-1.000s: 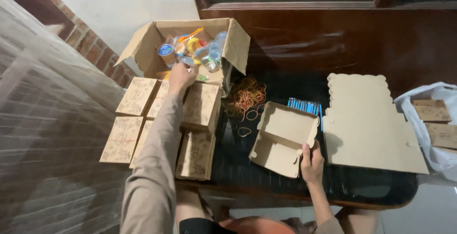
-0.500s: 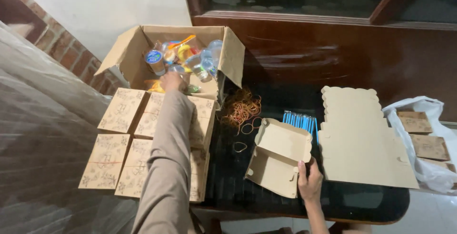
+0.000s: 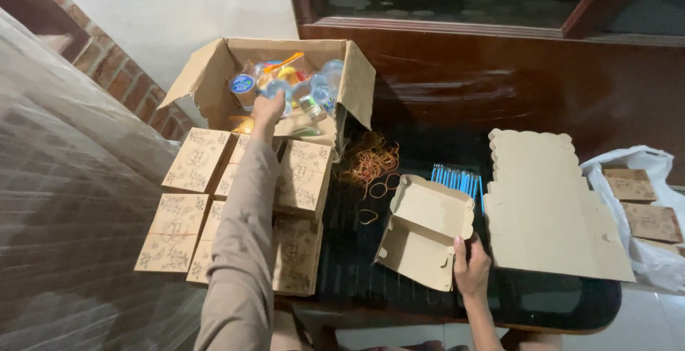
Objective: Assembling cardboard boxes and filling them with small plastic containers at a steady pace.
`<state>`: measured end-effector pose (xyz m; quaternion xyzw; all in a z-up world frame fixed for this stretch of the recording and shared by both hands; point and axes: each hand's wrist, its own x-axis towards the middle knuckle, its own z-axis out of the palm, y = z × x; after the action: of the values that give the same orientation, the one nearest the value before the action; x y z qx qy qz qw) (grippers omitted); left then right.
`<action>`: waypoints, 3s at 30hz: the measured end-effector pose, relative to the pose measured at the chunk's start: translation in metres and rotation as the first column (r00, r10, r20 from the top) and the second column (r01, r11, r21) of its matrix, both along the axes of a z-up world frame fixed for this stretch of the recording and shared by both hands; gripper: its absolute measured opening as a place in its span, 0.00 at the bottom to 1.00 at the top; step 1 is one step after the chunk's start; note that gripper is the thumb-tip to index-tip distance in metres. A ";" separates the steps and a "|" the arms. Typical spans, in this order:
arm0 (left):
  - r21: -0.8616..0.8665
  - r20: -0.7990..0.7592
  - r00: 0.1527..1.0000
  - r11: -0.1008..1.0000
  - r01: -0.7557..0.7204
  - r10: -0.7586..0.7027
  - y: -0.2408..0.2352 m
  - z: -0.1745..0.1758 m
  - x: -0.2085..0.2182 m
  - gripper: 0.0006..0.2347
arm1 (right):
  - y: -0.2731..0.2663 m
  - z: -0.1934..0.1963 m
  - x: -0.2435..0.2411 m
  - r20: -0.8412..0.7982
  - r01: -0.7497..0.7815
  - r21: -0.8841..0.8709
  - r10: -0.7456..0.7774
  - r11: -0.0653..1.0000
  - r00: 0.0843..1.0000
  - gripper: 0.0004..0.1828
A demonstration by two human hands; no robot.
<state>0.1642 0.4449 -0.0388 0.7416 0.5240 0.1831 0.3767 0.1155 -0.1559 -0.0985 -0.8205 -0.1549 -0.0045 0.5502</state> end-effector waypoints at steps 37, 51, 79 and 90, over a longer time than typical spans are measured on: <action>-0.391 -0.030 0.654 0.611 0.688 -0.756 -0.463 0.107 -0.154 0.38 | 0.001 0.010 -0.005 -0.049 -0.061 0.036 0.063 0.997 0.997 0.26; -0.274 -0.079 0.620 0.615 0.739 -0.781 -0.471 0.014 -0.122 0.26 | -0.006 -0.045 0.013 -0.074 -0.117 0.136 0.128 0.984 0.989 0.29; 0.150 0.210 0.702 0.732 0.665 -0.681 -0.411 0.073 -0.172 0.09 | -0.018 -0.001 -0.002 -0.028 0.040 0.146 -0.036 0.988 0.999 0.21; 0.455 0.172 0.984 0.890 -0.030 -0.055 -0.207 0.124 -0.138 0.18 | -0.015 0.004 -0.010 -0.131 0.002 0.119 0.013 0.993 0.991 0.18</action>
<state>0.0259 0.2380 0.0852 0.7929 0.4254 0.3646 0.2395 0.1057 -0.1711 -0.0948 -0.7844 -0.1201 0.0418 0.6071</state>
